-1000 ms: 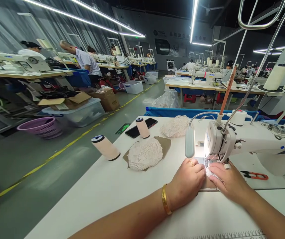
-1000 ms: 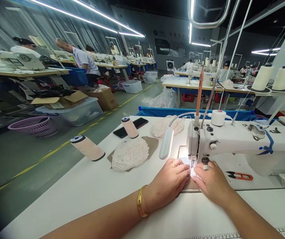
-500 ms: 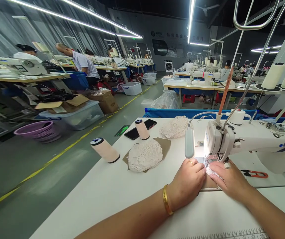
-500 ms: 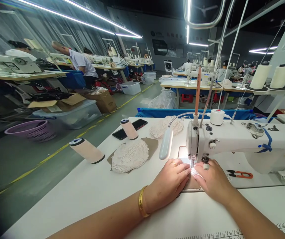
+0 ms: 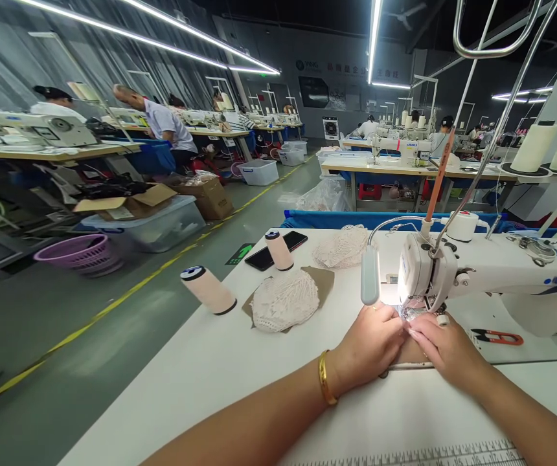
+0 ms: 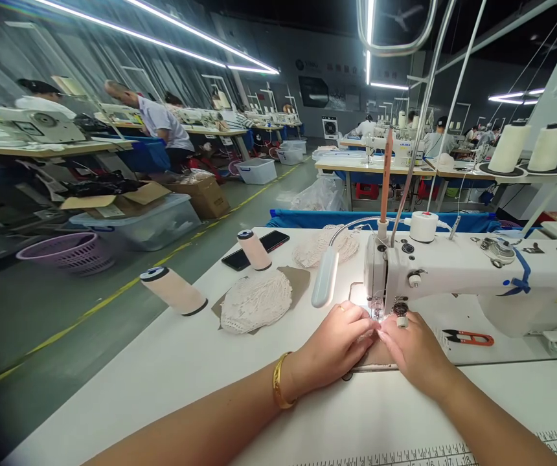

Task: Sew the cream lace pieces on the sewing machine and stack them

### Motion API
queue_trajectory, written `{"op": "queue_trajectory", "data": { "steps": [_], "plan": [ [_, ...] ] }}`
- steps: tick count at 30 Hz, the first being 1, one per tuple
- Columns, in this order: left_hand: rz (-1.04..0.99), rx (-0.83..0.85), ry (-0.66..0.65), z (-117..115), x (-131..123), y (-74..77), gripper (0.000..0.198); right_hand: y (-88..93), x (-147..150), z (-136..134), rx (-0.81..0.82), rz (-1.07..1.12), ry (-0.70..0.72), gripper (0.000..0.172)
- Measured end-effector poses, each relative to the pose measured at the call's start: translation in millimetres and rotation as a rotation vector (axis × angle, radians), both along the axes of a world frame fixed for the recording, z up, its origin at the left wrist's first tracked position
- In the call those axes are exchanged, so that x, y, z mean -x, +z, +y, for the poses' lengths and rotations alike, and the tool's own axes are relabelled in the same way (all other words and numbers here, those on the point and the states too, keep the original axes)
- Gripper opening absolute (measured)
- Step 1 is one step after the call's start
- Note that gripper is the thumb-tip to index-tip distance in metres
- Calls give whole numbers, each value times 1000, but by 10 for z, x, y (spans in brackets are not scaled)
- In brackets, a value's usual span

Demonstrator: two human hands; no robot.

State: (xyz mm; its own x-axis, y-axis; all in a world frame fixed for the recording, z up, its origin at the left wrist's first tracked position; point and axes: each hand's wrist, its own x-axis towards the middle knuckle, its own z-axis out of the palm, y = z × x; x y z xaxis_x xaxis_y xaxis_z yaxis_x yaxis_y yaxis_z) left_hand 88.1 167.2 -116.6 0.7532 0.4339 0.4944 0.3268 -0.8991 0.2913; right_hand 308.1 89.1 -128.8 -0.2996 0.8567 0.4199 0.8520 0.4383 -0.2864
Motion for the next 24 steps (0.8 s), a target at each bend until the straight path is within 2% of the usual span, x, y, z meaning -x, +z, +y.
{"op": "queue_trajectory", "data": {
  "steps": [7,13,19,24],
  "plan": [
    [-50,153,43,86,-72,-66,7,63,68,1,-1,185,-75,29],
    [-63,101,55,83,-134,-112,2,109,91,-3,44,215,-97,35],
    [-63,63,67,85,-177,-147,20,119,108,2,98,281,-146,37],
    [-73,77,42,107,-161,-148,18,106,110,10,106,302,-161,39]
  ]
}}
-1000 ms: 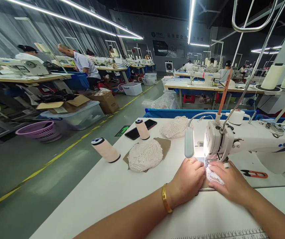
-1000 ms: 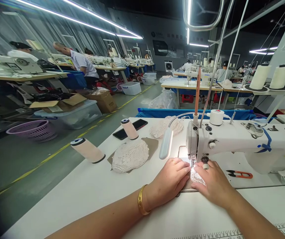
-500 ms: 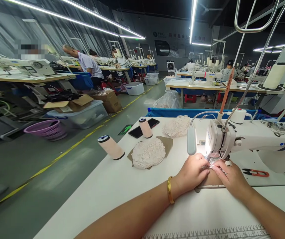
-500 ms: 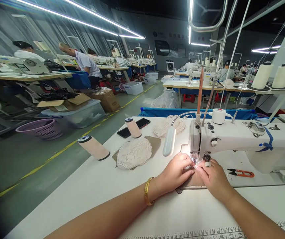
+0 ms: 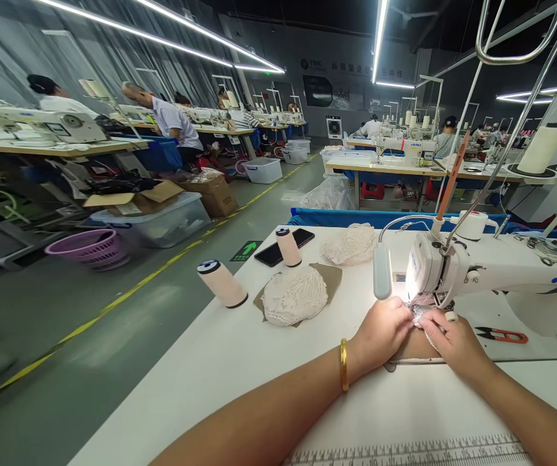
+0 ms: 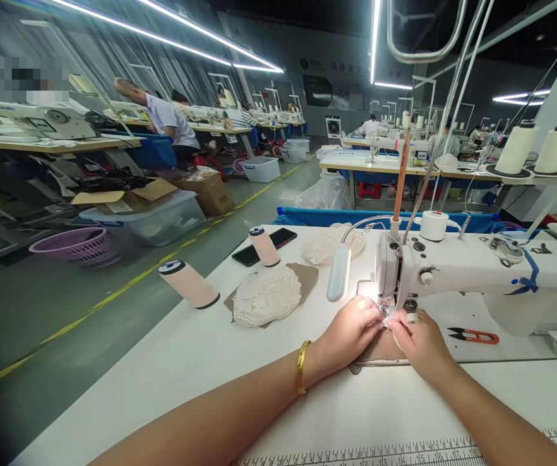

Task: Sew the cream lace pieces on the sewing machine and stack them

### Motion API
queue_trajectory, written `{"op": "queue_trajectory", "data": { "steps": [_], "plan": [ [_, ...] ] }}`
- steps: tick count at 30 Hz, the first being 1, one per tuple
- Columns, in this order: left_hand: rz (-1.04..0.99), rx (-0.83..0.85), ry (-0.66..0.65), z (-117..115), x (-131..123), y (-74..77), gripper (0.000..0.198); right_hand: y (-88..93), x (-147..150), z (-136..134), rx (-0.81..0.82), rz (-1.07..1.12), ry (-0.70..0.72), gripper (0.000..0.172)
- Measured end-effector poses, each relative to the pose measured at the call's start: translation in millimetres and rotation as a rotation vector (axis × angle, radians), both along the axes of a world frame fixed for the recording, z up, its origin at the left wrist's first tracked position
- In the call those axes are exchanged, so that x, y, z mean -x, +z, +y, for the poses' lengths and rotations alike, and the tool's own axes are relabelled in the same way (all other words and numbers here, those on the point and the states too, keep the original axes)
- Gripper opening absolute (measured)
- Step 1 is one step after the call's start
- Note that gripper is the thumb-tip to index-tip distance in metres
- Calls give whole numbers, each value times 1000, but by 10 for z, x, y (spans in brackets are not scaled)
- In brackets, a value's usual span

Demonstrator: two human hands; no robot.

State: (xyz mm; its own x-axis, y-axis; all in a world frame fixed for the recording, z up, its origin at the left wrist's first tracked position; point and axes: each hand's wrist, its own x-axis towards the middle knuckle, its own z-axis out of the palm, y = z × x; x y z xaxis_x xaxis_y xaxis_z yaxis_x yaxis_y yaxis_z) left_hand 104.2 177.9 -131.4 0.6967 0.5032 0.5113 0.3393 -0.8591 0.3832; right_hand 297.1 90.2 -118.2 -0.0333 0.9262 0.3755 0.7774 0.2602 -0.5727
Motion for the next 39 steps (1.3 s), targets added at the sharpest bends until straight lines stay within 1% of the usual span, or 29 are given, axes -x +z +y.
{"op": "queue_trajectory", "data": {
  "steps": [5,7,9,11,12,14,17,21,30,33,36,39],
  "plan": [
    [4,-5,-32,32,2,-6,18,-17,-6,9,-2,7,-4,36],
    [7,-23,-43,36,7,-1,20,-11,-20,3,5,-35,24,34],
    [13,-48,-62,23,34,13,25,9,-42,-22,-1,-142,106,29],
    [24,-92,-92,-16,90,34,28,38,-65,-69,-6,-287,223,23],
    [26,-115,-110,-45,127,46,27,52,-76,-98,-5,-350,273,21],
    [31,-151,-141,-114,203,70,23,72,-94,-157,8,-423,323,20],
    [62,-162,-177,-210,282,106,22,77,-110,-211,13,-433,323,19],
    [105,-168,-208,-260,298,137,18,60,-114,-215,16,-433,316,18],
    [117,-183,-181,-223,285,125,19,47,-91,-191,2,-453,284,17],
    [127,-186,-163,-194,280,130,17,26,-93,-168,3,-462,268,18],
    [140,-200,-144,-172,272,134,19,-3,-102,-152,-10,-463,257,17],
    [158,-215,-162,-172,266,135,22,-22,-109,-150,-23,-461,254,17]
  ]
}}
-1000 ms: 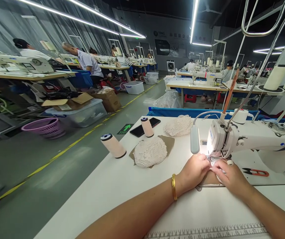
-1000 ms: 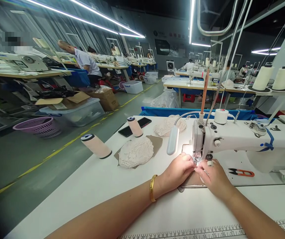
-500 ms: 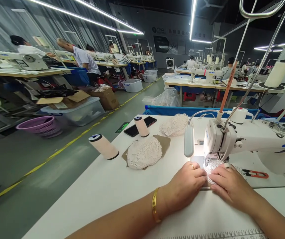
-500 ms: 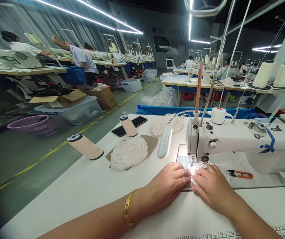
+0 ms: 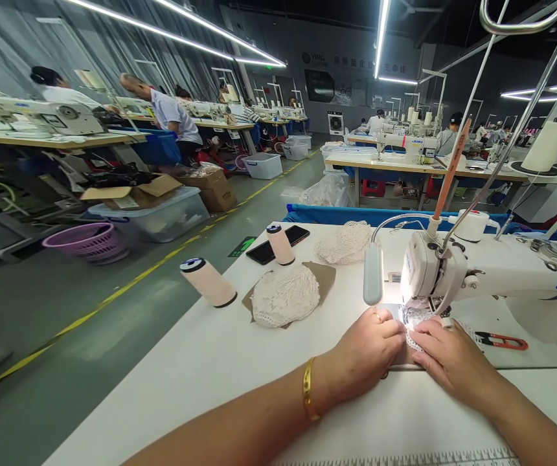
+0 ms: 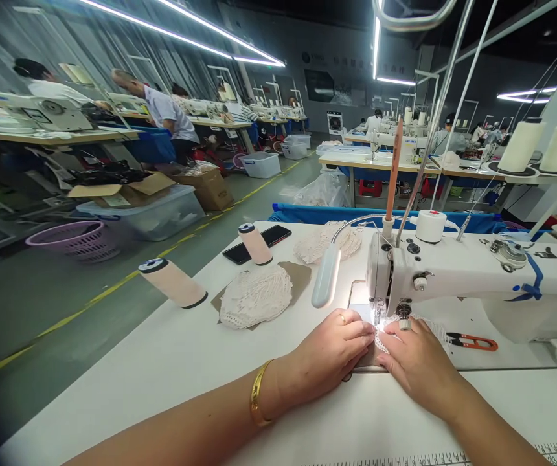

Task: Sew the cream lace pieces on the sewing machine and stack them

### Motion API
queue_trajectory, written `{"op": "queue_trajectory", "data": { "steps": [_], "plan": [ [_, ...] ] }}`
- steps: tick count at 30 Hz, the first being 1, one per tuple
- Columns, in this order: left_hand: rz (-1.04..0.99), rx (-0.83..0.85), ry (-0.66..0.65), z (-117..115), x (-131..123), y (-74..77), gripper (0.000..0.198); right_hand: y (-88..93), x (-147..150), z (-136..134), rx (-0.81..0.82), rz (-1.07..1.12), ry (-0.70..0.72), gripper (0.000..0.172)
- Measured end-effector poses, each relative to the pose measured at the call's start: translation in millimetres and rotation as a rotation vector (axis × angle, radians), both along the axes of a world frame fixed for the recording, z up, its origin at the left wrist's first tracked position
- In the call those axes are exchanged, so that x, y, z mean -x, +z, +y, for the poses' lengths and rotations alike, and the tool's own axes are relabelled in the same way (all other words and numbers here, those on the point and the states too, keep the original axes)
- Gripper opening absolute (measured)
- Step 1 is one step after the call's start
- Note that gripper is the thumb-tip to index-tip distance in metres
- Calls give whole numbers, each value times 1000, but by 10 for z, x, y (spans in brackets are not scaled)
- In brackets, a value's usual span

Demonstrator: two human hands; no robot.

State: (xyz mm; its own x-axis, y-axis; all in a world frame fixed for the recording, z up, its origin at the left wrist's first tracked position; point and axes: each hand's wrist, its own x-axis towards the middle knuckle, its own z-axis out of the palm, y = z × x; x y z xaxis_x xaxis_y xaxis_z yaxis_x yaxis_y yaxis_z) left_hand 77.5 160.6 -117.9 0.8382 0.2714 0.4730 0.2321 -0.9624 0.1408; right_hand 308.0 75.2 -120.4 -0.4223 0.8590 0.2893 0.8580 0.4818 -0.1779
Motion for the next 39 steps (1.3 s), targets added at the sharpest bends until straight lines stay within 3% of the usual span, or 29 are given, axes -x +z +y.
{"op": "queue_trajectory", "data": {
  "steps": [16,24,30,39],
  "plan": [
    [20,-41,-18,-10,0,-6,17,6,13,-6,-73,91,55,23],
    [11,-67,23,42,-16,-51,13,-89,-38,38,-77,44,-2,22],
    [14,-71,4,19,-19,-54,20,-71,-31,32,-74,30,-5,22],
    [22,-75,35,54,-40,-60,12,-86,-25,54,-67,-20,-55,29]
  ]
}}
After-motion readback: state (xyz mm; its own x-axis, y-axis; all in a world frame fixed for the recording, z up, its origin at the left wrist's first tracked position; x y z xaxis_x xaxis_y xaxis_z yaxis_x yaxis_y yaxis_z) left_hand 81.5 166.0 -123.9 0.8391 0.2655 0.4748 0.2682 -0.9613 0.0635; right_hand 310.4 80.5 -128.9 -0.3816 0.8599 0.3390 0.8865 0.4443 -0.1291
